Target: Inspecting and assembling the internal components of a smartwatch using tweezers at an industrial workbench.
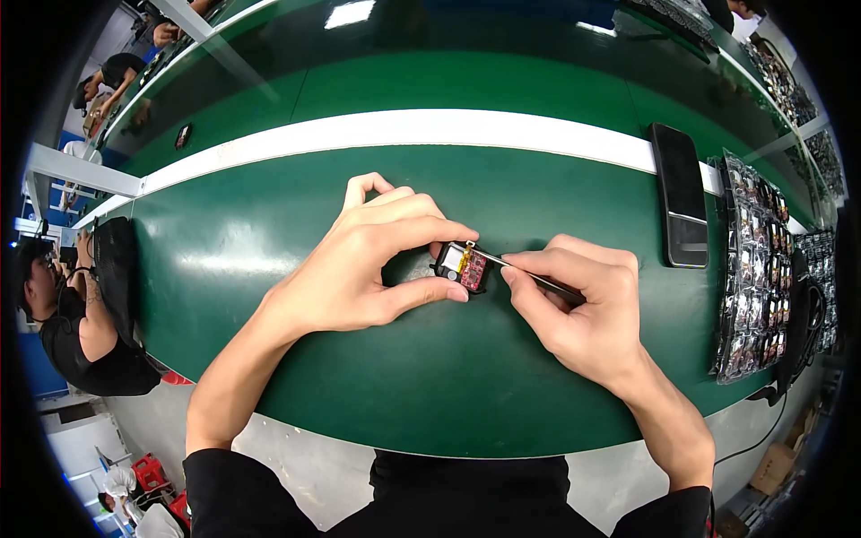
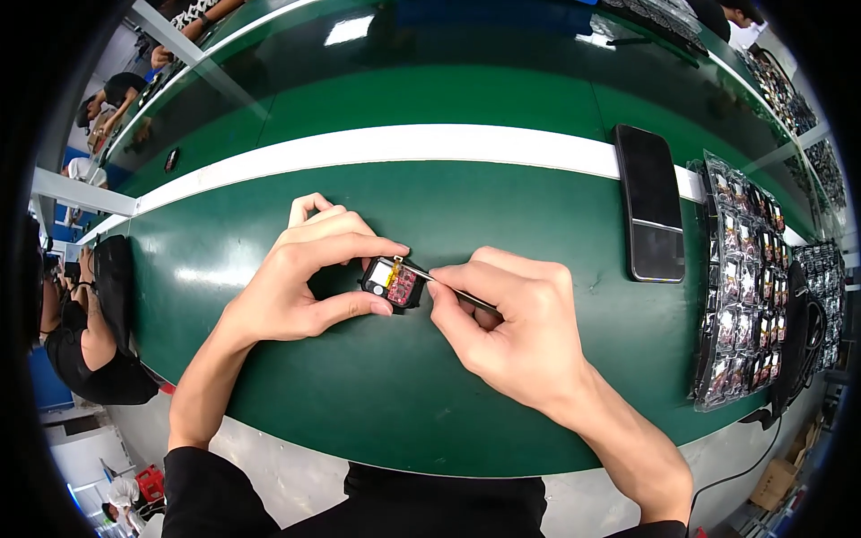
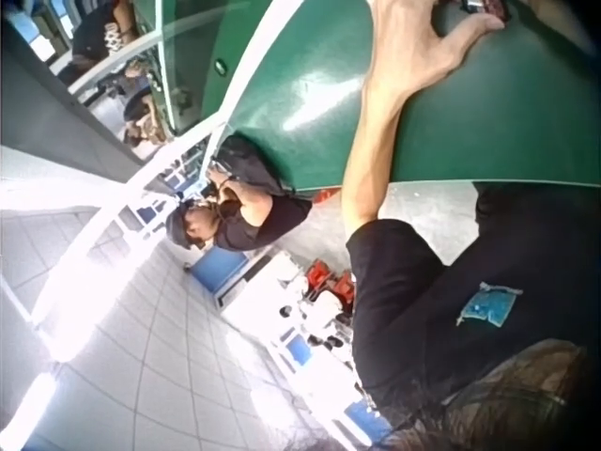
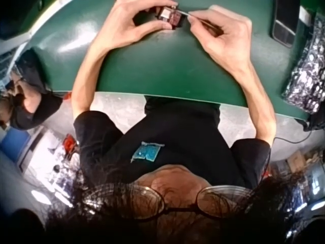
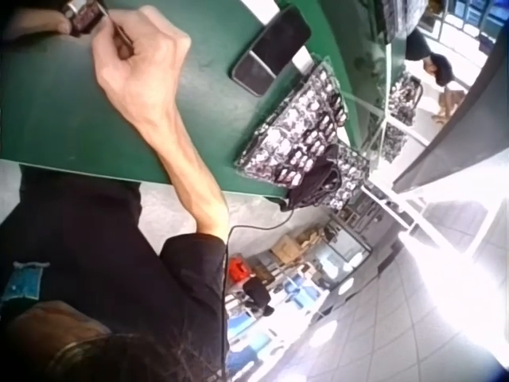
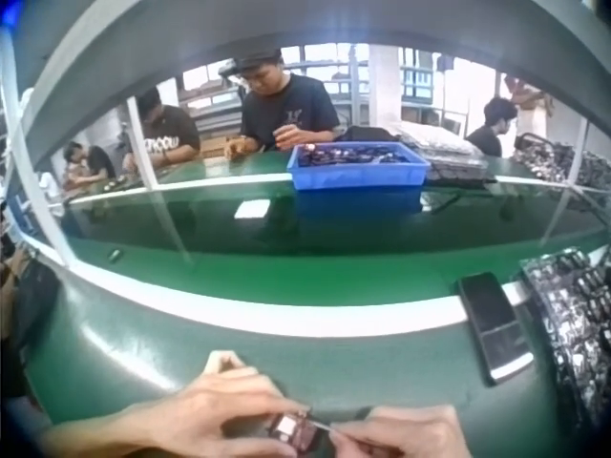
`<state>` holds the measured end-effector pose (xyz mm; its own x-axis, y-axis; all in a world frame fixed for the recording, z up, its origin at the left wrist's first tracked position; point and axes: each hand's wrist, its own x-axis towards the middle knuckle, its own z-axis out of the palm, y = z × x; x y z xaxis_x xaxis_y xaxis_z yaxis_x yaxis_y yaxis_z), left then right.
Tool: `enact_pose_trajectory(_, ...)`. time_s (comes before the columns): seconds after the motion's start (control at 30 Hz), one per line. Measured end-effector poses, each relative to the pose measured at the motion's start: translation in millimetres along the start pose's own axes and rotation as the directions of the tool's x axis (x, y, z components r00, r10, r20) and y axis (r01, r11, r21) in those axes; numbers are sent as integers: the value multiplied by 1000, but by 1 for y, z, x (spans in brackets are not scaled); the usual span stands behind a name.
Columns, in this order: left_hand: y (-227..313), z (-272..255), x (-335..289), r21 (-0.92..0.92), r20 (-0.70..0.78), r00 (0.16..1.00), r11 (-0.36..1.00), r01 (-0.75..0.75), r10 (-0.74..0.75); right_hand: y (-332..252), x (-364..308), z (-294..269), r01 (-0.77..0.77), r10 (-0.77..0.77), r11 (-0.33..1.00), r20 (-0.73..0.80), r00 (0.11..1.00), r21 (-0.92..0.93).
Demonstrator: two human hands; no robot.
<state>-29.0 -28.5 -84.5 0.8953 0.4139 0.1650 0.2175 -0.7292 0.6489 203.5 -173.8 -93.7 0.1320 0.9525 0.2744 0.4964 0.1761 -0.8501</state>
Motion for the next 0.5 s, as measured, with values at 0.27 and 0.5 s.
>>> enact_pose_trajectory(0.27,-1,1,0,-1,-14,1000,1000,-7,7,-2,0,1,1,-1,1000,-6,1000,-31)
enact_pose_trajectory(0.5,-2,3,-1,4,-36,999,1000,2,-2,-1,0,-1,26,-27,999,-10,1000,-32)
